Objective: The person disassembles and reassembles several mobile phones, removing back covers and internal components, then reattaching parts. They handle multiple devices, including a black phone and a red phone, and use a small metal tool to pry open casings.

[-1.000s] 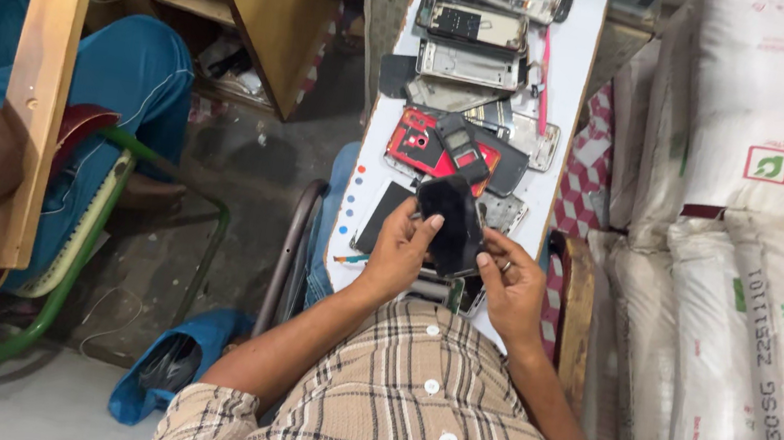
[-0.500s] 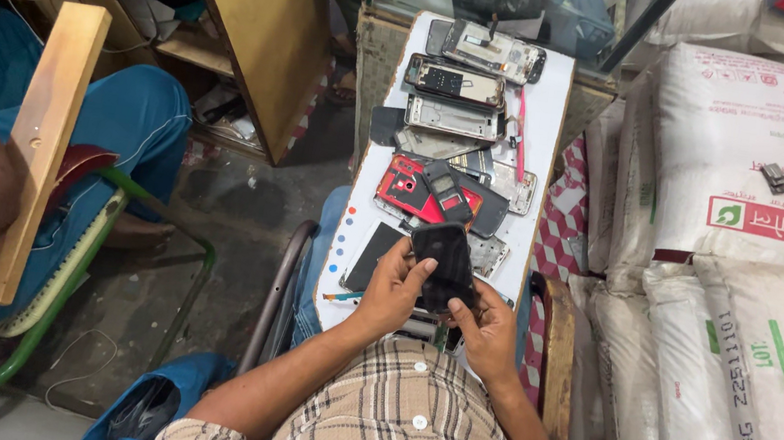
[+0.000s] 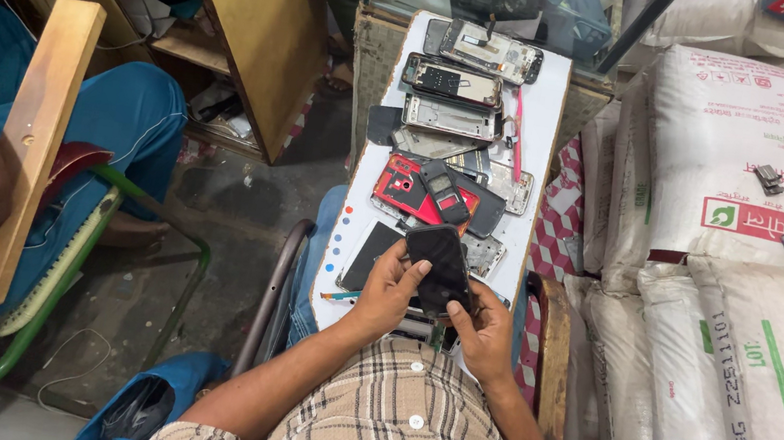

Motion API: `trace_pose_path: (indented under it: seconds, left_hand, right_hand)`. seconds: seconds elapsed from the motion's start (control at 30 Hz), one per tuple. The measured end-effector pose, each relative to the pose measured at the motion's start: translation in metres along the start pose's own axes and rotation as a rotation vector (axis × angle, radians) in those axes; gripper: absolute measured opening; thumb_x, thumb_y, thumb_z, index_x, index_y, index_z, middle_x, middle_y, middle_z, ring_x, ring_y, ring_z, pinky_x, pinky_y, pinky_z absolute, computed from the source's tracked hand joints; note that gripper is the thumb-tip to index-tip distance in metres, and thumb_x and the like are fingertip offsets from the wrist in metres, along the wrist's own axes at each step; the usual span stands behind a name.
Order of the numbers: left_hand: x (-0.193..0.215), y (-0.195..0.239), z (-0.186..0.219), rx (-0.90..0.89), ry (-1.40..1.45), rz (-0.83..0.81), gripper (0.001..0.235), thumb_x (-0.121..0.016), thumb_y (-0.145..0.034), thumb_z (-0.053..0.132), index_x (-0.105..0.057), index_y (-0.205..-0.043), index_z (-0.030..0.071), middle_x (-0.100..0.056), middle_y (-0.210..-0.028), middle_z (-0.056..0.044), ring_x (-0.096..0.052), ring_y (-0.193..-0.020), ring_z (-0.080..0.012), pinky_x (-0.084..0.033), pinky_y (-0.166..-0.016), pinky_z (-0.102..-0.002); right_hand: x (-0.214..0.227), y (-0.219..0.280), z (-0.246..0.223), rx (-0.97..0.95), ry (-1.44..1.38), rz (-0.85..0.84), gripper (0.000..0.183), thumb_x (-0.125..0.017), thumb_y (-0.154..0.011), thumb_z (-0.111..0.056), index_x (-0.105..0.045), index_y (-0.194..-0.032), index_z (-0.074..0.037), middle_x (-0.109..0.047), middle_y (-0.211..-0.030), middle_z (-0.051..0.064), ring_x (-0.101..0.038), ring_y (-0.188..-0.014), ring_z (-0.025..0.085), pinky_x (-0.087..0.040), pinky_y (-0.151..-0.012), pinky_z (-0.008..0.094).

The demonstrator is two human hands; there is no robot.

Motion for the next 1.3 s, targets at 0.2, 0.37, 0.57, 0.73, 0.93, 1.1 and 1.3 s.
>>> trace_pose_path:
  seconds: [0.2,0.37,0.57,0.73,0.93,1.1,1.3]
  left_hand:
    - [0.001,0.001,-0.009,0.061,0.028,-0.004,0.035,-0.054,-0.107,0.015,-0.052,-0.139,0.000,-0.071,-0.115,-0.006,-0.068,-0.097,-0.0101,-0.056,-0.083,-0.027]
    - [0.007,0.000,-0.021,0.075,-0.074,0.028,0.034,-0.055,-0.107,0.017,-0.055,-0.137,0.001,-0.071,-0.104,-0.004,-0.062,-0.085,-0.0074,-0.052,-0.076,-0.025]
    - [0.007,0.003,-0.024,0.113,-0.189,0.017,0.038,-0.054,-0.109,0.018,-0.048,-0.144,0.003,-0.063,-0.103,-0.006,-0.058,-0.088,-0.0085,-0.050,-0.076,-0.025]
    - [-0.001,0.004,-0.015,0.090,-0.167,-0.059,0.062,-0.052,-0.106,0.019,-0.017,-0.156,0.009,-0.058,-0.128,-0.011,-0.059,-0.119,-0.0161,-0.050,-0.102,-0.032]
    - [-0.002,0.004,-0.013,0.167,-0.153,-0.064,0.070,-0.061,-0.102,0.026,-0.017,-0.153,0.008,-0.061,-0.129,-0.017,-0.062,-0.121,-0.0211,-0.052,-0.103,-0.036]
    - [0.001,0.008,-0.011,0.180,-0.130,-0.053,0.067,-0.070,-0.099,0.029,-0.031,-0.146,0.001,-0.064,-0.130,-0.018,-0.067,-0.117,-0.0245,-0.054,-0.102,-0.039]
    - [0.002,0.008,-0.003,0.259,-0.074,0.017,0.075,-0.068,-0.093,0.033,-0.029,-0.153,0.013,-0.067,-0.125,-0.013,-0.066,-0.111,-0.0194,-0.054,-0.087,-0.032]
  right_hand:
    - [0.001,0.002,-0.003,0.069,0.081,0.063,0.028,-0.070,-0.096,-0.005,-0.066,-0.120,0.008,-0.074,-0.103,0.010,-0.071,-0.090,0.011,-0.057,-0.080,0.024]
    - [-0.004,0.003,-0.017,0.102,0.195,0.087,0.026,-0.073,-0.092,-0.004,-0.068,-0.115,0.007,-0.075,-0.098,0.008,-0.070,-0.087,0.011,-0.057,-0.079,0.024]
    - [-0.014,0.002,-0.043,0.299,0.627,0.152,0.027,-0.079,-0.085,-0.007,-0.072,-0.108,0.004,-0.070,-0.083,0.010,-0.068,-0.072,0.016,-0.053,-0.066,0.027]
    - [-0.020,0.001,-0.053,0.399,0.720,0.132,0.027,-0.078,-0.083,-0.008,-0.071,-0.107,0.002,-0.071,-0.086,0.012,-0.070,-0.073,0.019,-0.055,-0.065,0.030]
    - [-0.019,0.001,-0.050,0.412,0.777,0.092,0.028,-0.080,-0.081,-0.010,-0.072,-0.105,0.000,-0.071,-0.085,0.012,-0.072,-0.071,0.020,-0.055,-0.062,0.032]
    - [-0.021,0.003,-0.049,0.468,0.780,0.052,0.031,-0.082,-0.078,-0.011,-0.071,-0.105,-0.001,-0.070,-0.089,0.012,-0.071,-0.075,0.024,-0.055,-0.065,0.033]
    - [-0.022,-0.002,-0.053,0.445,0.745,-0.007,0.042,-0.085,-0.076,-0.020,-0.069,-0.109,-0.001,-0.071,-0.095,0.013,-0.072,-0.083,0.026,-0.057,-0.071,0.034]
Point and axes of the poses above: each hand's wrist, its own y-axis away from the middle knuckle, its own x-axis out of the back of the hand, z = x × y, the point moved 1 cm from there along -y, towards the middle knuckle
